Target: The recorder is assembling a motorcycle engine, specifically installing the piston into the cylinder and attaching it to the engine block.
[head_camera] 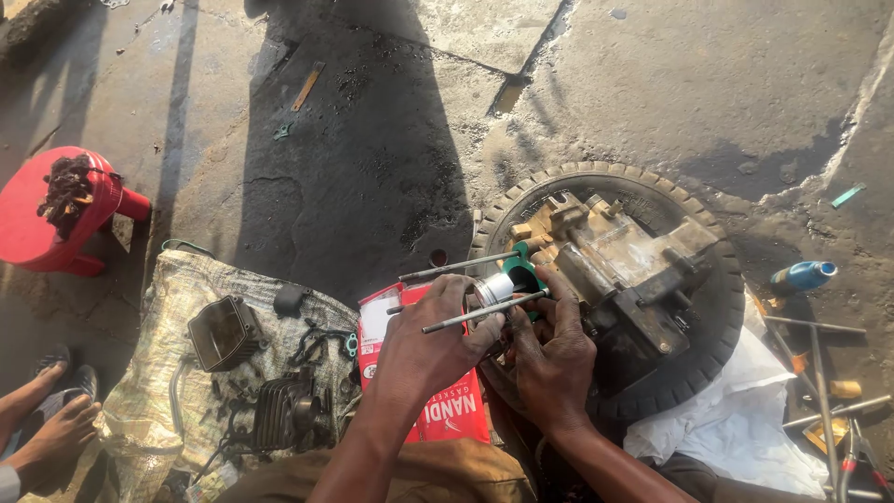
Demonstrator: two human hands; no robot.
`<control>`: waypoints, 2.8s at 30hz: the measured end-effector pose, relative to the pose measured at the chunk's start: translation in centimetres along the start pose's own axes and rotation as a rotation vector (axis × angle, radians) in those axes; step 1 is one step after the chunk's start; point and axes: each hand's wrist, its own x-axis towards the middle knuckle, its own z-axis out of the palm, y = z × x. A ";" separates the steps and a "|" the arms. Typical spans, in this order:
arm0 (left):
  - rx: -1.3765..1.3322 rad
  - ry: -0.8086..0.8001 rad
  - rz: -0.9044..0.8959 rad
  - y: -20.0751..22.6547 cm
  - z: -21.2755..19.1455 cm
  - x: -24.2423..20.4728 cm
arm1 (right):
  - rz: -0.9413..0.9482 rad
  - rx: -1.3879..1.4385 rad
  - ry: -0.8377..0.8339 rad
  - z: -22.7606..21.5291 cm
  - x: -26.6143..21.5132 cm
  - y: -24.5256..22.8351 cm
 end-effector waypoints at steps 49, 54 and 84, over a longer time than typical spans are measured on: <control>-0.081 0.022 -0.041 -0.8 0.8 0.3 | -0.027 -0.044 0.001 0.1 0.1 0.2; -0.091 0.064 -0.025 -1.1 0.9 0.2 | -0.054 -0.038 -0.002 0.1 0.1 0.4; 0.074 0.093 0.025 -0.6 1.3 -0.2 | -0.009 -0.011 0.016 0.2 0.0 0.2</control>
